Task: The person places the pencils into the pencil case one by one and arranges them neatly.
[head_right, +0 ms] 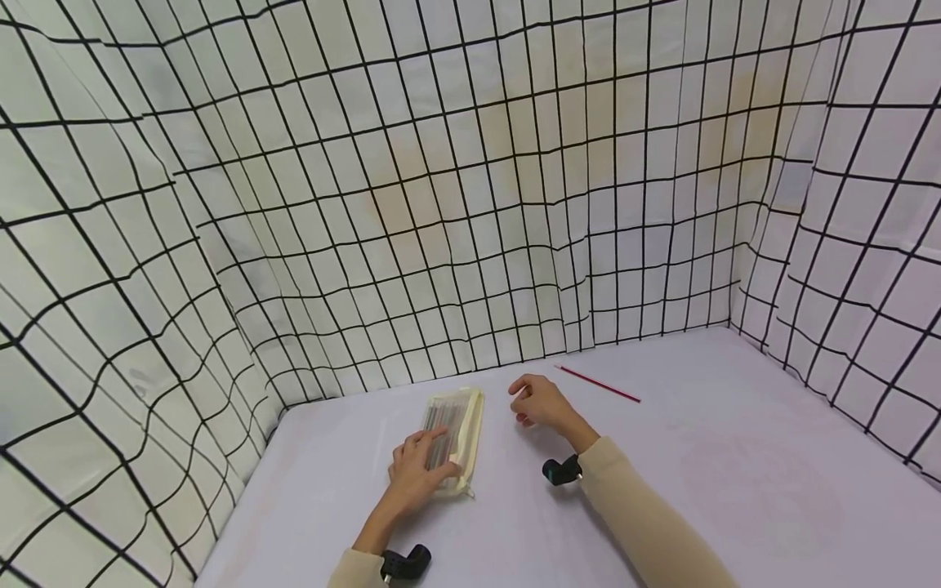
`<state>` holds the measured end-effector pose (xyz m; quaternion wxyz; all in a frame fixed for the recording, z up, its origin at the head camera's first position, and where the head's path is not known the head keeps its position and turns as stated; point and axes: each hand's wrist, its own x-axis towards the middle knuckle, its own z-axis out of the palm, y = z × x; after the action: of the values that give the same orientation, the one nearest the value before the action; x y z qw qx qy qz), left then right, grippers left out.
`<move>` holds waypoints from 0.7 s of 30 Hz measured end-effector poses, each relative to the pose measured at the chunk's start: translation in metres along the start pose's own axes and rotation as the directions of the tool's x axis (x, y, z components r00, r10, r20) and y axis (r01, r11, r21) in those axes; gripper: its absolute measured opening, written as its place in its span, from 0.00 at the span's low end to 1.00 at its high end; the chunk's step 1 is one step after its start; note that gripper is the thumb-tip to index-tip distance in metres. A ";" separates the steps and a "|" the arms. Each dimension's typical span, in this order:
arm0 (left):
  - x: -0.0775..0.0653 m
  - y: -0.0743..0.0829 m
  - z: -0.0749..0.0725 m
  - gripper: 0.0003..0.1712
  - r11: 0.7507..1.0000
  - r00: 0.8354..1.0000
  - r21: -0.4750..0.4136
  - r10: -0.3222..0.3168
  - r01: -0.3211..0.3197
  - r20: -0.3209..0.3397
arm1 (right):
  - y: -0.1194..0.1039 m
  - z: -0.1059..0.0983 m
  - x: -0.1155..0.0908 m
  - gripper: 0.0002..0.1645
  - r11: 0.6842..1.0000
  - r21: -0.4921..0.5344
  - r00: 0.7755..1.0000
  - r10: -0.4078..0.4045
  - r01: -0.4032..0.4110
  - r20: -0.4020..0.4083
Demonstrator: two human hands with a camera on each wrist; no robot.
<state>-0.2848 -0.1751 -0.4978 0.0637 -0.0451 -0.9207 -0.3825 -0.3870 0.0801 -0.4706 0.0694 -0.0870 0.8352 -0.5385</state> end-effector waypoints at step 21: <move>0.000 -0.003 0.001 0.44 1.000 1.000 0.002 0.016 -0.016 -0.010 | 0.037 -0.095 -0.008 0.15 0.894 -0.392 0.932 -0.310 0.218 -0.189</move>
<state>-0.2858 -0.1767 -0.5008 0.0715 -0.0505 -0.9204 -0.3811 -0.4017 0.1806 -0.4649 -0.1267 -0.1440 0.9027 -0.3851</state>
